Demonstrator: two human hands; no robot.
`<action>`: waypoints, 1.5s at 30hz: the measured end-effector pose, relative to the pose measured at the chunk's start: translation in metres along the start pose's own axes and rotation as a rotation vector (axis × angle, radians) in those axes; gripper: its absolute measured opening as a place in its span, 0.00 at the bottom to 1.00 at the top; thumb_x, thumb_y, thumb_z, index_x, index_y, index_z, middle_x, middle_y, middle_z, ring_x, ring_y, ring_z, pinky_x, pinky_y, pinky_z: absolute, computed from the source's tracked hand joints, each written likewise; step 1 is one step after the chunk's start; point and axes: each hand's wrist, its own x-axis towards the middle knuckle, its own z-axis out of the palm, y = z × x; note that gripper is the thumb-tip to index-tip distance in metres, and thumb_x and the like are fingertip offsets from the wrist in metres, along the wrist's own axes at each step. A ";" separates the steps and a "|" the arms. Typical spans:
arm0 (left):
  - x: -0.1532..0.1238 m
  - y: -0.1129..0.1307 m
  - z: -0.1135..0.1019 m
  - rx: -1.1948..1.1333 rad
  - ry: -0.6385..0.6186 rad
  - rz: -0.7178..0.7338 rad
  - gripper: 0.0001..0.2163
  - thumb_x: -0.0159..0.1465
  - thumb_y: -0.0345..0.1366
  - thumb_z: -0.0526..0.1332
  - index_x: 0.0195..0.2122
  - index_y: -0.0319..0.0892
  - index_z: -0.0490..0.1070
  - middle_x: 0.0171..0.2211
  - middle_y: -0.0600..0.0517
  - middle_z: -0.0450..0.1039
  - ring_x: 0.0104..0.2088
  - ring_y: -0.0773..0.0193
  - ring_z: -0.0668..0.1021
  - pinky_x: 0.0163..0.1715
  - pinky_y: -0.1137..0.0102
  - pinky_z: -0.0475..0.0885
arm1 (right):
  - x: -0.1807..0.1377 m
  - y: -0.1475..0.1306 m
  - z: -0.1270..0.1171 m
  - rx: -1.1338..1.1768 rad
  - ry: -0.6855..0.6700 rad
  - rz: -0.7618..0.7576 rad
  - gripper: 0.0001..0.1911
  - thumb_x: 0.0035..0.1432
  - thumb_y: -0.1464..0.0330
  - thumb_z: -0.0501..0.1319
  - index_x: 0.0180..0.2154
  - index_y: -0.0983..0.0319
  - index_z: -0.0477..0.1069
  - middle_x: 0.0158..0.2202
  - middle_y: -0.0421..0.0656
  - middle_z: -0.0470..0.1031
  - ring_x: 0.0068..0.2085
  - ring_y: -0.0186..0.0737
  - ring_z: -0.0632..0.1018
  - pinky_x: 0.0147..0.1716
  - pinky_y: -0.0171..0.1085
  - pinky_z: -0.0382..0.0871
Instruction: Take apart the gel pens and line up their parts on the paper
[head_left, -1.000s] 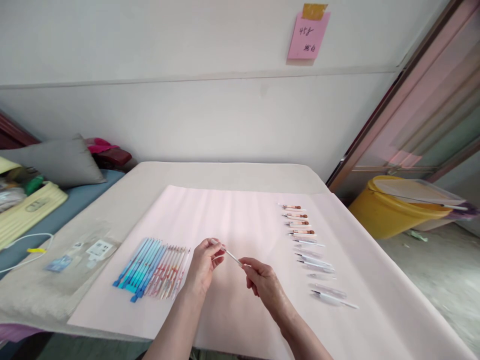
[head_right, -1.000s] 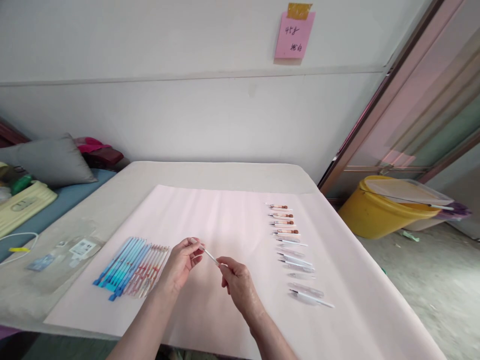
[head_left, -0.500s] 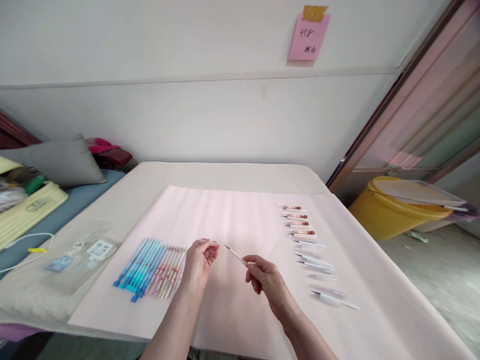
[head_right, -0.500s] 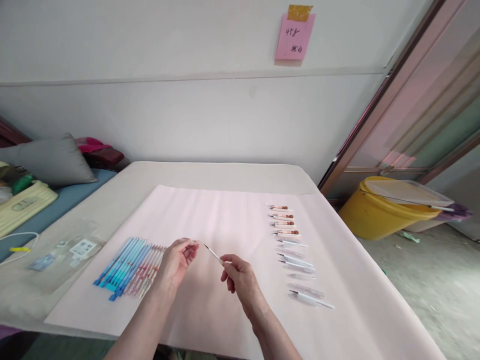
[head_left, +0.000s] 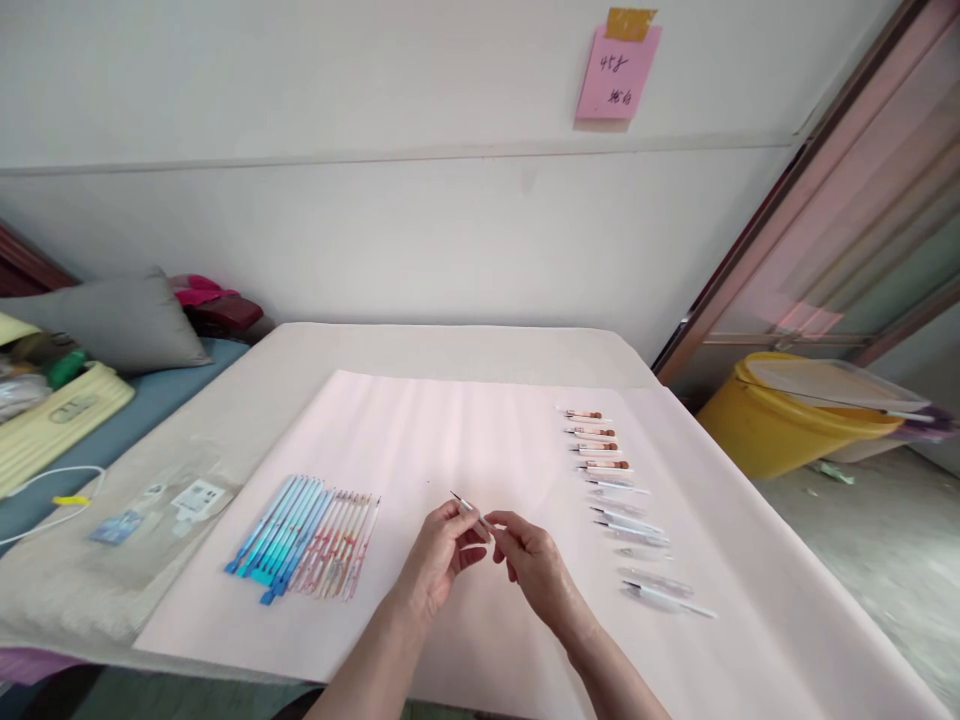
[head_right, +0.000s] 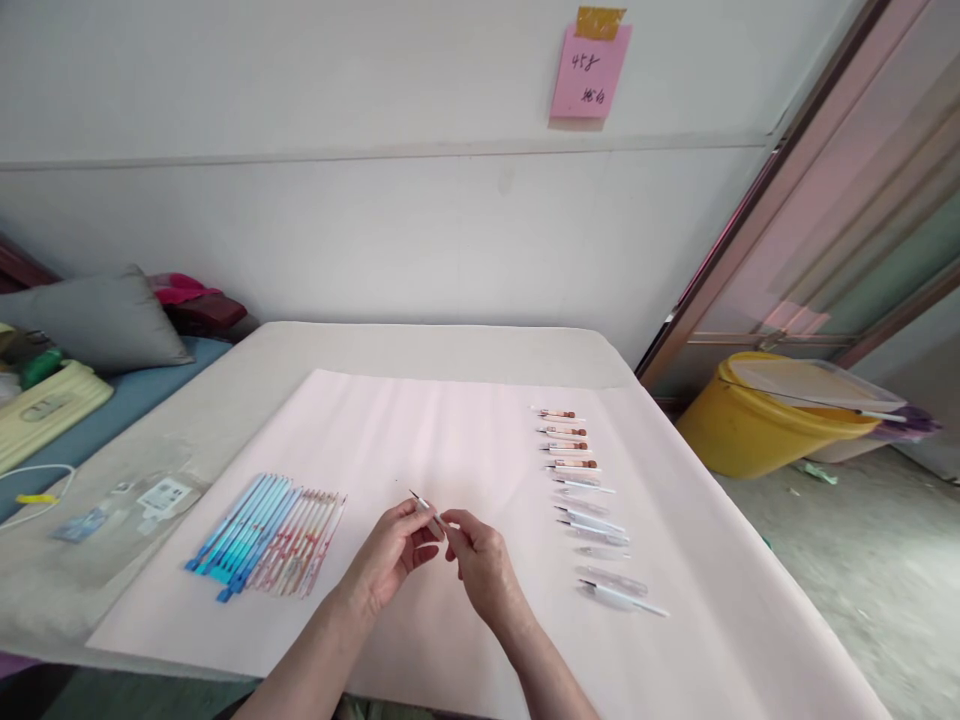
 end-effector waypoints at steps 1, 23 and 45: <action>0.000 -0.001 0.000 -0.007 0.009 0.003 0.08 0.53 0.38 0.62 0.26 0.40 0.66 0.25 0.51 0.70 0.28 0.67 0.73 0.26 0.74 0.66 | -0.001 0.000 0.001 -0.016 -0.001 -0.008 0.14 0.54 0.62 0.53 0.39 0.60 0.72 0.20 0.36 0.66 0.19 0.29 0.63 0.18 0.30 0.58; -0.003 -0.028 0.020 -0.122 0.032 -0.024 0.08 0.51 0.37 0.65 0.24 0.39 0.66 0.21 0.55 0.66 0.23 0.72 0.69 0.26 0.75 0.64 | 0.003 0.011 0.008 0.141 0.119 -0.046 0.13 0.54 0.62 0.55 0.34 0.64 0.73 0.34 0.46 0.76 0.37 0.43 0.75 0.37 0.37 0.67; 0.000 -0.020 0.008 -0.097 0.161 0.141 0.10 0.52 0.41 0.64 0.26 0.39 0.69 0.27 0.50 0.72 0.29 0.65 0.73 0.33 0.69 0.66 | 0.000 0.003 0.020 0.293 0.061 0.065 0.23 0.49 0.54 0.61 0.42 0.62 0.74 0.33 0.44 0.77 0.36 0.43 0.75 0.33 0.39 0.70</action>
